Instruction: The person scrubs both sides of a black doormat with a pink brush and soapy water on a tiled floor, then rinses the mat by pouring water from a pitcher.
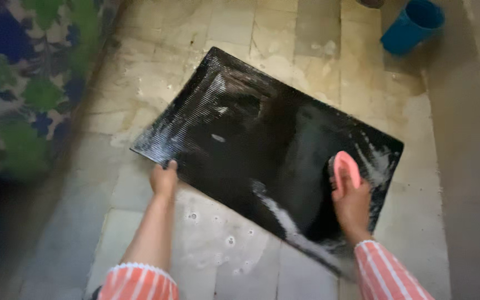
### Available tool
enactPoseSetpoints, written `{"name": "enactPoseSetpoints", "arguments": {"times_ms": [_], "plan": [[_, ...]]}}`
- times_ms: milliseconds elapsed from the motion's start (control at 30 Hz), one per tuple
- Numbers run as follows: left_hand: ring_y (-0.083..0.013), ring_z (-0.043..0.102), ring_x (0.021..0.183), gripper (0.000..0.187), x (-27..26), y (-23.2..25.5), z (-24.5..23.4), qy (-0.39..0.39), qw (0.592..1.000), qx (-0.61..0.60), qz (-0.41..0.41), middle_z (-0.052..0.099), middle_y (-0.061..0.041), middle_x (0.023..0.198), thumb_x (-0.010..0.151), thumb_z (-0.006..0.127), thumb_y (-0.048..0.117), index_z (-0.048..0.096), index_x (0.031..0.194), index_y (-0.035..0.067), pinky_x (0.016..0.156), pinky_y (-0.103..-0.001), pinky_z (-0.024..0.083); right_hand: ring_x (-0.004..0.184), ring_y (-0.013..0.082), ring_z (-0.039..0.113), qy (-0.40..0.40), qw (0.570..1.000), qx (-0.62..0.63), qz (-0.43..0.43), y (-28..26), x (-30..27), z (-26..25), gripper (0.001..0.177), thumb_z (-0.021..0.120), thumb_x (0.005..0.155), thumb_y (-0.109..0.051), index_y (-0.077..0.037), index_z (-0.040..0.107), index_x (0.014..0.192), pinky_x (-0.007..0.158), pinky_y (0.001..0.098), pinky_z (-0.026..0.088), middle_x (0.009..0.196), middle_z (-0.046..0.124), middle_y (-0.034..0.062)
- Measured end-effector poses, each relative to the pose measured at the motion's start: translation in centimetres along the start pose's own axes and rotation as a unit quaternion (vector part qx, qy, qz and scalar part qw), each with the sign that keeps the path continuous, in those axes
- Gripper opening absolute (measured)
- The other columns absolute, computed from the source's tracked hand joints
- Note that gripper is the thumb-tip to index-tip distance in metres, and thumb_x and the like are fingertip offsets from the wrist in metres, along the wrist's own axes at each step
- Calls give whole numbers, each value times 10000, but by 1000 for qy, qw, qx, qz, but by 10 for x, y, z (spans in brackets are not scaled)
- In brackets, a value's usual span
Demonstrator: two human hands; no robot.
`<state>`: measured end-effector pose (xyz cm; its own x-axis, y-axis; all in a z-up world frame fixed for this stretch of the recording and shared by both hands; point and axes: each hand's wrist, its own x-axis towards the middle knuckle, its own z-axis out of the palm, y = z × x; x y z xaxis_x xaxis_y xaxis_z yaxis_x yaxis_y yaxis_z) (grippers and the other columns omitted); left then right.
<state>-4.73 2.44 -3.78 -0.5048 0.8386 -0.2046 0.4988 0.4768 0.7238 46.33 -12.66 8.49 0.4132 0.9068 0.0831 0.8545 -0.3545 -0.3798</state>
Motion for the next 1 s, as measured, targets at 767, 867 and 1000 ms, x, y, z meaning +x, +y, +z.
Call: {"name": "enactPoseSetpoints", "arguments": {"times_ms": [767,867,1000], "plan": [[-448,277,1501,966,-103,50,-61,89,972,184,116,268,-242,1651,878,742,377,249,1609,-17,1215,-590,243,1050,338,725,-289,938,166,99,-280,-35,32,401,614,1064,-389,-26,685,1219,873,455,550,1151,751,234],[-419,248,1512,884,-101,73,-50,-11,948,253,193,237,-181,1674,902,695,403,262,1605,86,1178,-650,217,1186,355,664,52,958,212,-187,-186,-15,-13,503,566,881,-35,-4,604,1381,1004,420,508,1351,672,225],[-414,173,1518,809,-104,76,-36,-75,915,313,243,199,-128,1675,917,613,471,265,1592,189,1144,-709,158,1073,341,655,141,986,83,2,-70,-19,-62,321,552,1064,-167,-108,633,1369,905,439,532,1279,660,199]]}}
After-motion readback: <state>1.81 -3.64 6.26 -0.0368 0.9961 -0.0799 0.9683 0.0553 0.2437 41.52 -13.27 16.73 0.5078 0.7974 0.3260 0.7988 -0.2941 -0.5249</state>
